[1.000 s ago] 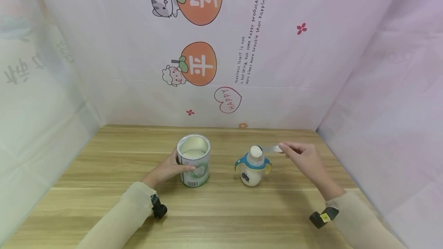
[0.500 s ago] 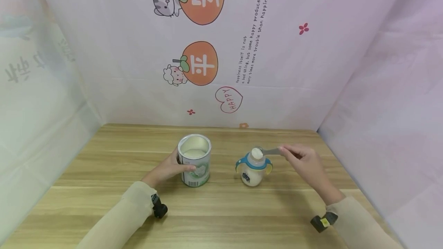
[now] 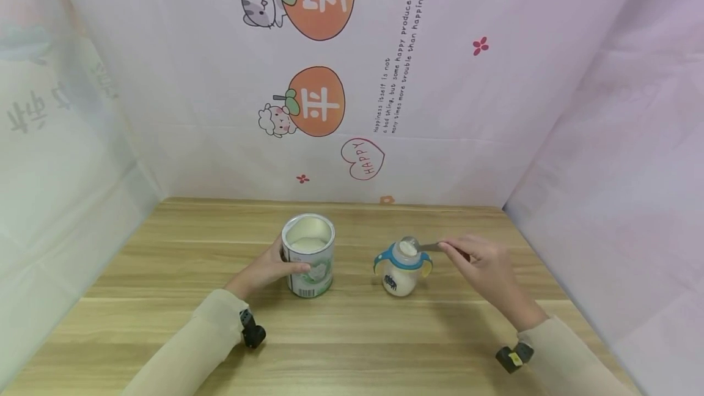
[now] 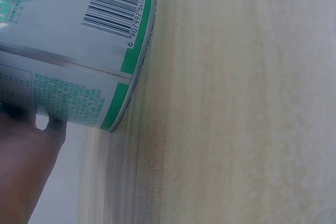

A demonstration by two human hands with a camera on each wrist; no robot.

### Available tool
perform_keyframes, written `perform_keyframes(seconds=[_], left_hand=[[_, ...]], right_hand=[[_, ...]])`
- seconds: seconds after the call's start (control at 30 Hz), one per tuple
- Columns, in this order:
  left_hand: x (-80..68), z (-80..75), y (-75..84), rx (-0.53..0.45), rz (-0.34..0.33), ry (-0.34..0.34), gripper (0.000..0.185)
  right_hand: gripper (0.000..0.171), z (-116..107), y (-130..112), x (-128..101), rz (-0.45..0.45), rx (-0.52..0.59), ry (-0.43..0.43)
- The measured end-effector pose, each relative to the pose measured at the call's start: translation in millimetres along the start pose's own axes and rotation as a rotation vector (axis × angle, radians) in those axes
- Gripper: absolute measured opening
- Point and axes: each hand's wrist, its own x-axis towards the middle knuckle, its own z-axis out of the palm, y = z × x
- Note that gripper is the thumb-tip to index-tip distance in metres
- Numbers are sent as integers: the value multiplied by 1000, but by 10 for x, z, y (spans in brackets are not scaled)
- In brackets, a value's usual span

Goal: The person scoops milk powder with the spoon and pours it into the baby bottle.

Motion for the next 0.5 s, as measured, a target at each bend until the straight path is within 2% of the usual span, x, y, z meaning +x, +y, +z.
perform_keyframes(seconds=[0.33,0.5], left_hand=[[2,1,-28,-13,6,-6,100],[17,-6,-55,-34,28,-15,98]], right_hand=[[29,33,6,-27,-92,-17,-4],[33,54,-6,-50,-199,-87,8]])
